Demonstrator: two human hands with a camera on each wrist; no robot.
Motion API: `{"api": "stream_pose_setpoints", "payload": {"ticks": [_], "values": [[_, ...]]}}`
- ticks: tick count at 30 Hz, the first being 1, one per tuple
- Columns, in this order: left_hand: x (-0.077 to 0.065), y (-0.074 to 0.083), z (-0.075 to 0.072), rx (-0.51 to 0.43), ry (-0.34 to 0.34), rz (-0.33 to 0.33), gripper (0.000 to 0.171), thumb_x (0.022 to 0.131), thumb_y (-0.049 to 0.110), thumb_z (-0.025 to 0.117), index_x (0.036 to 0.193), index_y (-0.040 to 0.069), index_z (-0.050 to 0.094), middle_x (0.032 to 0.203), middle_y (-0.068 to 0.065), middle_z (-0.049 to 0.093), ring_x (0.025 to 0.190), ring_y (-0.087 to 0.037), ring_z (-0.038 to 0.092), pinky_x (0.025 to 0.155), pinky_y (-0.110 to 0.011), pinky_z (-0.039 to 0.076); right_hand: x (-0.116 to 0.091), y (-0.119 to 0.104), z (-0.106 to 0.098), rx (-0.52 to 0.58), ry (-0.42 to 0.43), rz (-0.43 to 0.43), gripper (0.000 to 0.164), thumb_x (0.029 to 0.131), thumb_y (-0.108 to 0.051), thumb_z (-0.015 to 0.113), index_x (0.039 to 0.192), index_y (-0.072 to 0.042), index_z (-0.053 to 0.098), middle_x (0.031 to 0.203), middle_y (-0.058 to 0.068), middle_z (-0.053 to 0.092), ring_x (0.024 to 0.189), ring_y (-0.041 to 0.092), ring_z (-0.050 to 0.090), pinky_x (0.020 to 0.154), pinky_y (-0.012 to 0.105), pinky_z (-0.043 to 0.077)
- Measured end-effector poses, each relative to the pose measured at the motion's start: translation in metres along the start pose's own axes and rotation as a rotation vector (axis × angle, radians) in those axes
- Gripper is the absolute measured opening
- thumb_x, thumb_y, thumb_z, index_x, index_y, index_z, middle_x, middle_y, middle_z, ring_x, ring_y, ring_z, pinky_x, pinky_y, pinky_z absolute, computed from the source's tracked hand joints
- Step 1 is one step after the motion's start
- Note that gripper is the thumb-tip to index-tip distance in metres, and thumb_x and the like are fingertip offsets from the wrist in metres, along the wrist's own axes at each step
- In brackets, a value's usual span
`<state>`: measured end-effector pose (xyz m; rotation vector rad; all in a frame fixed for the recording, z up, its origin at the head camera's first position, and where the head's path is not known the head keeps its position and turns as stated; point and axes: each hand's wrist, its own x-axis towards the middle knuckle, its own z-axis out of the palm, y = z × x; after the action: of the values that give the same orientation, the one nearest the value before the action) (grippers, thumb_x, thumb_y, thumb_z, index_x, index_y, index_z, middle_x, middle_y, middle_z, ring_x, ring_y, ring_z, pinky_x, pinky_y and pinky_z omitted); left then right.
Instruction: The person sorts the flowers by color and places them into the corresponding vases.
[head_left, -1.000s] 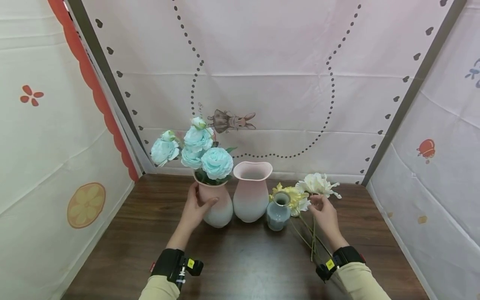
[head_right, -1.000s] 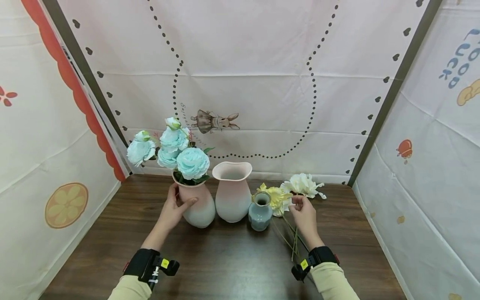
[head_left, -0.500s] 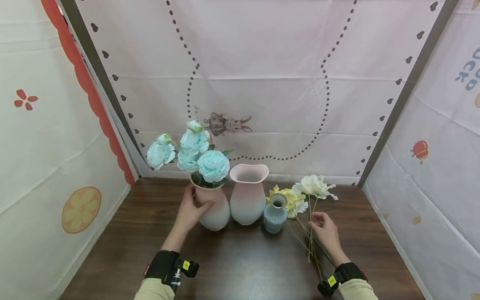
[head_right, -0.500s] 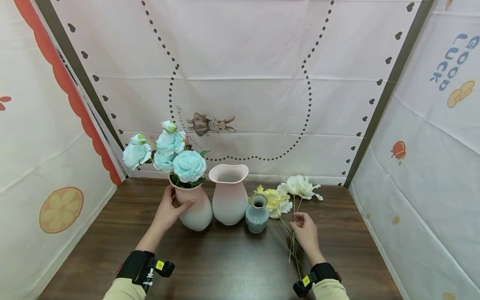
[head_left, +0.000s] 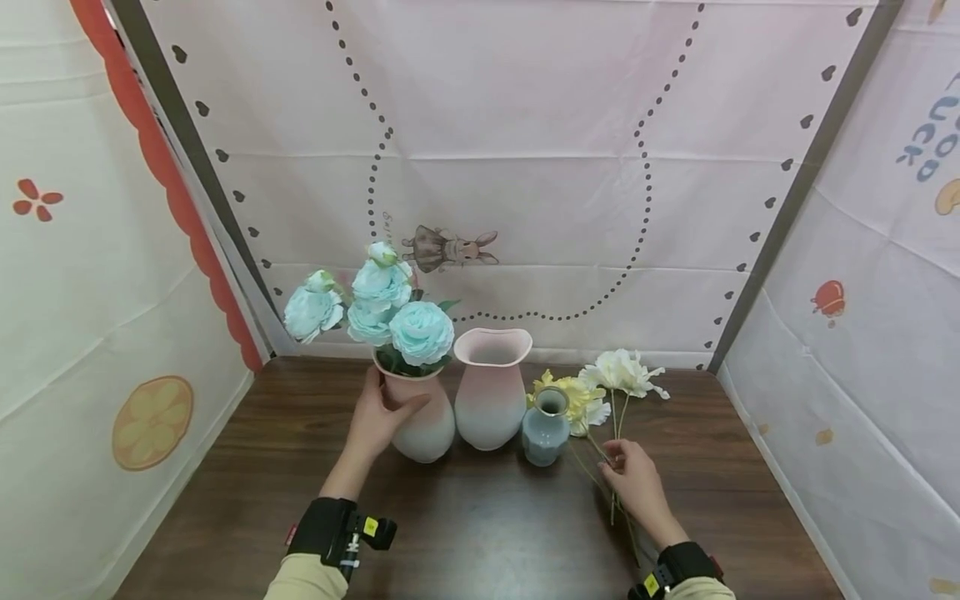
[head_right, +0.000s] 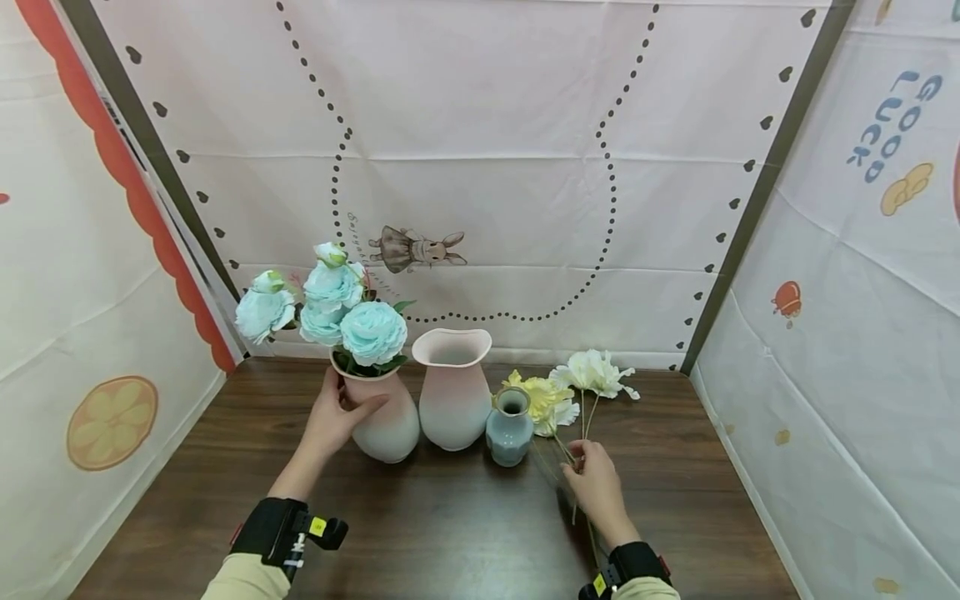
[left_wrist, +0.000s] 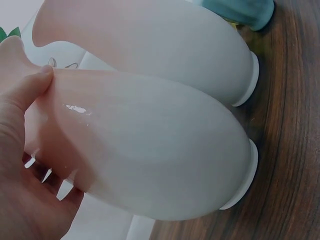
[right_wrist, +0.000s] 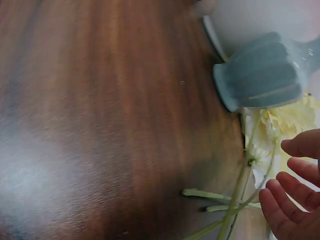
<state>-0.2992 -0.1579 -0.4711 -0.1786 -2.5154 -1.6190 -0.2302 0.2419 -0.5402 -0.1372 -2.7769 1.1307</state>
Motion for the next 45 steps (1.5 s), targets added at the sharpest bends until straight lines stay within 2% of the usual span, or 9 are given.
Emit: {"api": "stream_pose_setpoints", "payload": {"ticks": [3,7,13,16,21,28,33,40,45], "values": [[-0.002,0.002,-0.001,-0.001,0.008,-0.006,0.096,0.087,0.038,0.076,0.156,0.012,0.016,0.161,-0.018,0.027,0.149,-0.037,0.030,0.119,-0.057,0.033,-0.004,-0.002,0.006,-0.098,-0.007,-0.026,0.030,0.088,-0.012,0.073,0.115,-0.001,0.066,0.108,0.014,0.063,0.095,0.027,0.064,0.078,0.044,0.056],[-0.004,0.004,-0.002,0.006,0.008,-0.016,0.096,0.087,0.039,0.076,0.156,0.012,0.015,0.162,-0.018,0.026,0.149,-0.037,0.030,0.120,-0.057,0.032,-0.006,-0.004,0.010,-0.183,-0.002,-0.044,0.034,0.087,-0.015,0.076,0.116,-0.001,0.066,0.108,0.014,0.064,0.097,0.030,0.065,0.079,0.047,0.056],[-0.002,0.004,-0.001,0.003,-0.009,-0.019,0.095,0.088,0.039,0.075,0.156,0.011,0.015,0.162,-0.018,0.025,0.150,-0.037,0.029,0.120,-0.056,0.031,-0.001,0.002,0.006,-0.230,-0.013,0.025,0.025,0.090,-0.009,0.071,0.112,0.001,0.069,0.096,0.014,0.073,0.081,0.026,0.069,0.066,0.042,0.056],[-0.002,0.004,-0.001,0.006,-0.009,-0.018,0.096,0.088,0.039,0.076,0.156,0.011,0.014,0.162,-0.018,0.025,0.149,-0.038,0.029,0.120,-0.057,0.032,0.001,0.003,0.000,-0.177,-0.017,0.066,0.016,0.091,-0.006,0.067,0.105,0.000,0.073,0.089,0.011,0.076,0.073,0.020,0.070,0.064,0.039,0.054],[-0.001,0.003,0.000,0.004,-0.008,-0.015,0.097,0.087,0.038,0.077,0.156,0.011,0.014,0.162,-0.018,0.025,0.149,-0.037,0.030,0.119,-0.056,0.033,0.002,0.001,-0.012,-0.085,0.007,0.109,0.013,0.092,-0.005,0.065,0.101,0.000,0.073,0.077,0.003,0.074,0.064,0.009,0.066,0.061,0.031,0.051],[-0.001,0.003,-0.001,0.013,-0.010,-0.024,0.097,0.088,0.039,0.076,0.156,0.011,0.013,0.162,-0.018,0.024,0.150,-0.037,0.029,0.120,-0.055,0.032,0.005,-0.003,-0.026,-0.054,0.083,0.098,0.009,0.092,-0.007,0.068,0.098,-0.002,0.072,0.078,0.006,0.074,0.064,0.010,0.066,0.055,0.025,0.050],[-0.002,0.005,-0.001,0.017,-0.015,-0.024,0.097,0.088,0.038,0.076,0.156,0.010,0.013,0.162,-0.019,0.023,0.150,-0.038,0.028,0.121,-0.056,0.031,0.008,-0.008,-0.035,0.008,0.142,0.087,0.009,0.093,-0.008,0.068,0.098,-0.003,0.072,0.083,0.010,0.076,0.070,0.011,0.069,0.058,0.021,0.050],[-0.001,0.005,-0.001,0.020,-0.020,-0.034,0.098,0.088,0.041,0.075,0.156,0.010,0.012,0.163,-0.019,0.023,0.150,-0.038,0.028,0.121,-0.056,0.030,0.009,-0.016,-0.040,0.125,0.249,0.016,0.010,0.094,-0.007,0.067,0.102,-0.004,0.073,0.093,0.014,0.077,0.078,0.012,0.073,0.065,0.015,0.056],[-0.002,0.005,-0.001,0.021,-0.018,-0.035,0.098,0.088,0.041,0.075,0.156,0.010,0.013,0.163,-0.019,0.023,0.150,-0.038,0.028,0.121,-0.056,0.030,0.011,-0.024,-0.041,0.169,0.358,-0.070,0.008,0.091,-0.007,0.070,0.098,-0.006,0.074,0.093,0.012,0.077,0.076,-0.004,0.068,0.065,0.007,0.051]]}}
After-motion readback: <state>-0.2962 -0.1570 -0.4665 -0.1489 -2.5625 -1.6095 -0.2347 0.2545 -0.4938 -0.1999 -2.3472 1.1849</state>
